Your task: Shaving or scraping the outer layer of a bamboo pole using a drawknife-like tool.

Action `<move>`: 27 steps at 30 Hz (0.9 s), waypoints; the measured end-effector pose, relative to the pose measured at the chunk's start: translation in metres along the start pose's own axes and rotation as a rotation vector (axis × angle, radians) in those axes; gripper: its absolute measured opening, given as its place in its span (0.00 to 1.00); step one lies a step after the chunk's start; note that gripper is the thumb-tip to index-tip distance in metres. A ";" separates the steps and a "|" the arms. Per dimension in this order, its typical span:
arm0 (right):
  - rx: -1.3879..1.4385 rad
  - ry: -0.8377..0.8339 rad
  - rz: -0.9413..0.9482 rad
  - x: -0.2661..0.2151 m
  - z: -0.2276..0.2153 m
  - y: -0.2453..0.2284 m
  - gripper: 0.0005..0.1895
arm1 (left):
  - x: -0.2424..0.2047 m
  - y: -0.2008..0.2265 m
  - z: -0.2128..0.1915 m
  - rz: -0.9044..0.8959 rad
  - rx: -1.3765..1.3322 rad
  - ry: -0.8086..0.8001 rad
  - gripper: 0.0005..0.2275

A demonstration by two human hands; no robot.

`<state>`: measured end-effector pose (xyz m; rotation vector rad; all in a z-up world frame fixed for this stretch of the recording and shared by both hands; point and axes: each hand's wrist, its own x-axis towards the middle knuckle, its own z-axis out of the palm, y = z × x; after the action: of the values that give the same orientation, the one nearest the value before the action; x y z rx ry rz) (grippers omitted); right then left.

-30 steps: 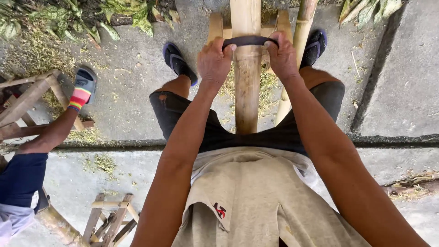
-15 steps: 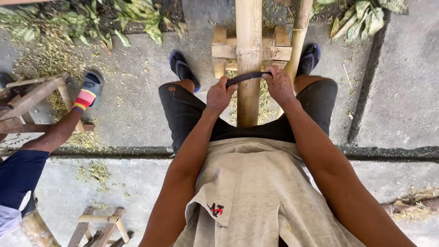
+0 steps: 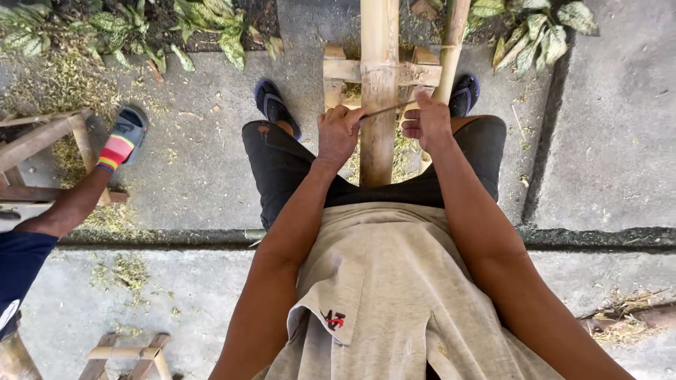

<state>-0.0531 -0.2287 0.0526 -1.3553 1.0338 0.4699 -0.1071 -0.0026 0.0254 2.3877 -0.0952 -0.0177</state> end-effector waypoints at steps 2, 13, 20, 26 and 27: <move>0.065 -0.122 0.011 0.032 -0.012 0.019 0.14 | -0.001 0.008 -0.006 0.055 0.039 -0.018 0.15; 0.323 -0.381 -0.147 0.024 -0.017 0.058 0.06 | -0.015 -0.043 0.023 0.009 -0.046 0.408 0.41; 0.408 -0.422 -0.294 0.029 -0.042 0.070 0.06 | -0.001 0.019 -0.029 -0.689 -1.281 -0.207 0.30; 0.446 -0.523 -0.362 0.010 -0.014 0.040 0.07 | 0.010 0.007 -0.009 -0.600 -1.383 0.003 0.16; 0.404 -0.475 -0.337 0.005 -0.011 0.039 0.06 | 0.008 0.004 -0.005 -0.676 -1.401 -0.021 0.15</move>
<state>-0.0850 -0.2321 0.0274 -0.9629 0.4619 0.2878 -0.0988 -0.0026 0.0314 0.9308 0.5437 -0.3146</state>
